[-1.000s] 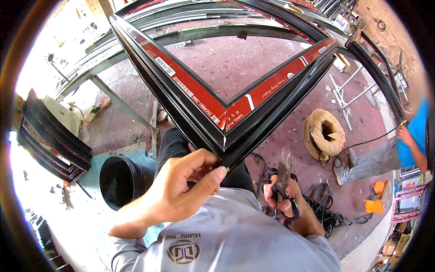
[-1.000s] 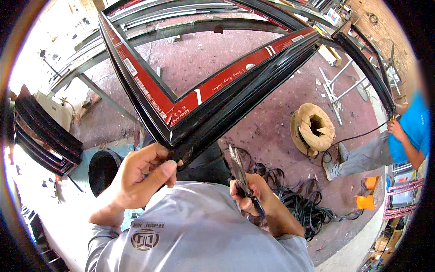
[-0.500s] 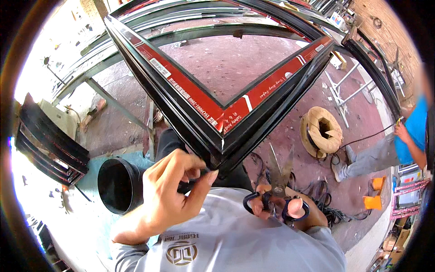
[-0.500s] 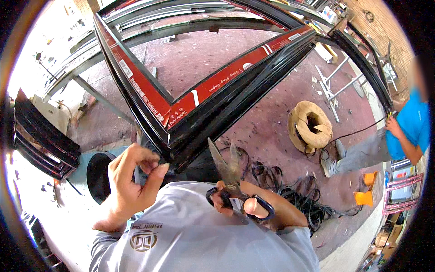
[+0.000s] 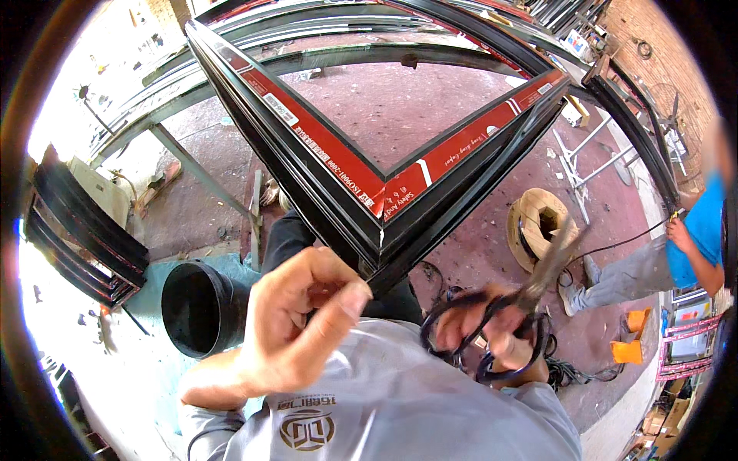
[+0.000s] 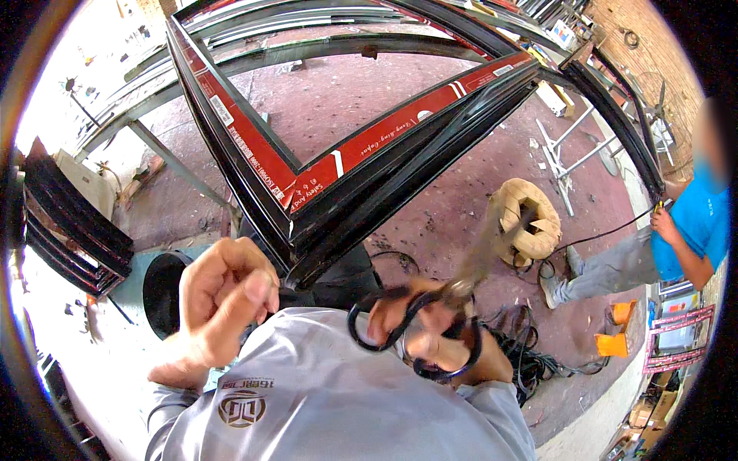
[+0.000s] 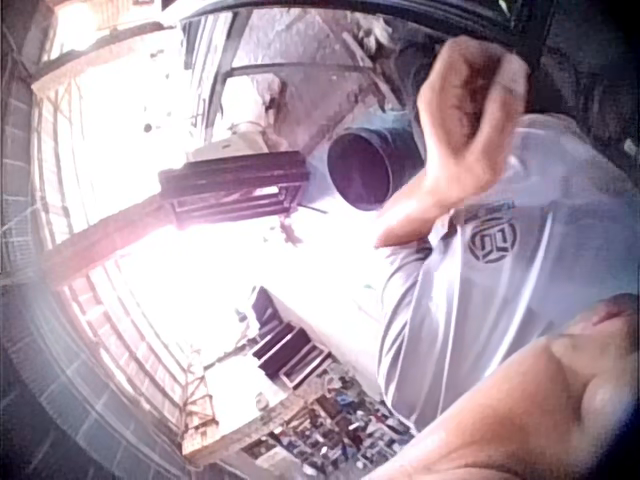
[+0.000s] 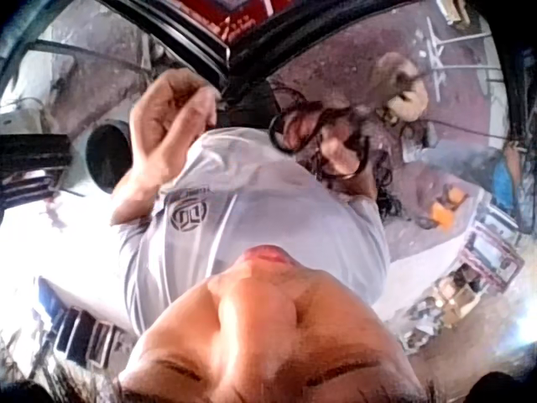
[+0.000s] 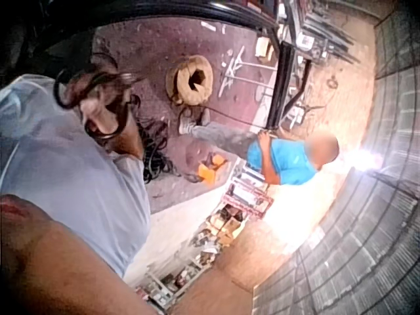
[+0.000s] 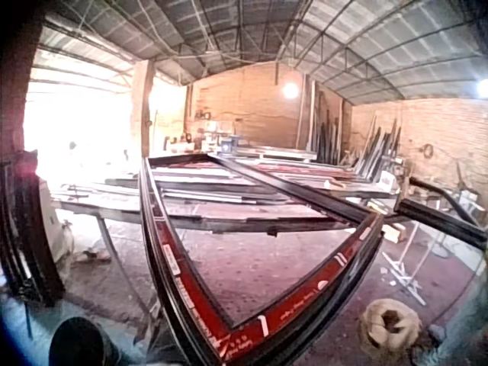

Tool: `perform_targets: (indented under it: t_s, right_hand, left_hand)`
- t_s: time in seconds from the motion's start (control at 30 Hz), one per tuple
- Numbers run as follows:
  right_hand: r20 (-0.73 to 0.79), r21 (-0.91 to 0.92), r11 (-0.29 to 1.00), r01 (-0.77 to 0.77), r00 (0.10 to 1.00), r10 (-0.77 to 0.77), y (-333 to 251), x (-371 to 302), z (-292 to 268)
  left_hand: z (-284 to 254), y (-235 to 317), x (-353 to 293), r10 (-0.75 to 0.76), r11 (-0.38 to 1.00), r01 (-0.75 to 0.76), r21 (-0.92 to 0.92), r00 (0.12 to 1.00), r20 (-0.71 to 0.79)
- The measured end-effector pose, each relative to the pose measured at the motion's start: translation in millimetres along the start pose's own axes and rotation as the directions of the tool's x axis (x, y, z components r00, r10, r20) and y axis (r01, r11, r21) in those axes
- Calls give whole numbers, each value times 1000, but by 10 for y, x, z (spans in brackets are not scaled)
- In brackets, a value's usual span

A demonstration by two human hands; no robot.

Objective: The person installs a black rubber seal onto a red window frame. They use shears to trim the seal at the corners and press it into the frame channel. The person works on multiple sides of the frame, cutting and fitting the seal as needed.

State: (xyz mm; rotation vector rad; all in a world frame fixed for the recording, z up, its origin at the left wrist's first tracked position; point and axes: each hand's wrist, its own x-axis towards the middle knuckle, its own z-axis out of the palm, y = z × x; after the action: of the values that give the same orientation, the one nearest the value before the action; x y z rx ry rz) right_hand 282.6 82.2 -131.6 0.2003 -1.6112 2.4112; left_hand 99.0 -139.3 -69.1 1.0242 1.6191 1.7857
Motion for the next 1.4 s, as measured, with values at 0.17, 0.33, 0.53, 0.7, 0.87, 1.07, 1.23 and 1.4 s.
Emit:
perform_targets:
  t_s: [0.17, 0.33, 0.53, 0.7, 0.87, 1.07, 1.23, 1.4]
  right_hand:
    - [-311, -450, 883, 133, 903, -295, -444, 478, -529]
    - [168, -890, 297, 345, 855, -490, -1130, 1436, -606]
    - [472, -882, 26, 471, 880, 57, -1343, 2057, -501]
    - [321, -943, 172, 285, 915, 245, -1299, 2170, -484]
    - [274, -957, 182, 227, 914, 299, -1232, 2249, -348]
    - [220, -972, 165, 169, 903, 369, -1085, 2471, 29]
    - [327, -942, 213, 260, 855, 401, -804, 2788, 181]
    - [363, -921, 326, 212, 769, 526, -744, 3015, 219]
  left_hand:
    - [-25, -29, 32, -189, 975, 177, -131, 978, -84]
    - [-16, -93, 56, -173, 976, 144, -164, 969, -178]
    - [14, -306, -25, -134, 978, 68, -198, 931, -339]
    - [-108, -437, -80, -112, 983, 42, -178, 906, -408]
    - [-252, -348, -81, -207, 902, 80, -423, 943, -262]
    - [-392, -211, -32, -246, 851, 107, -513, 947, -209]
    - [-663, -104, -47, -309, 774, 83, -628, 915, -260]
    - [-750, -29, -49, -365, 747, 124, -653, 898, -246]
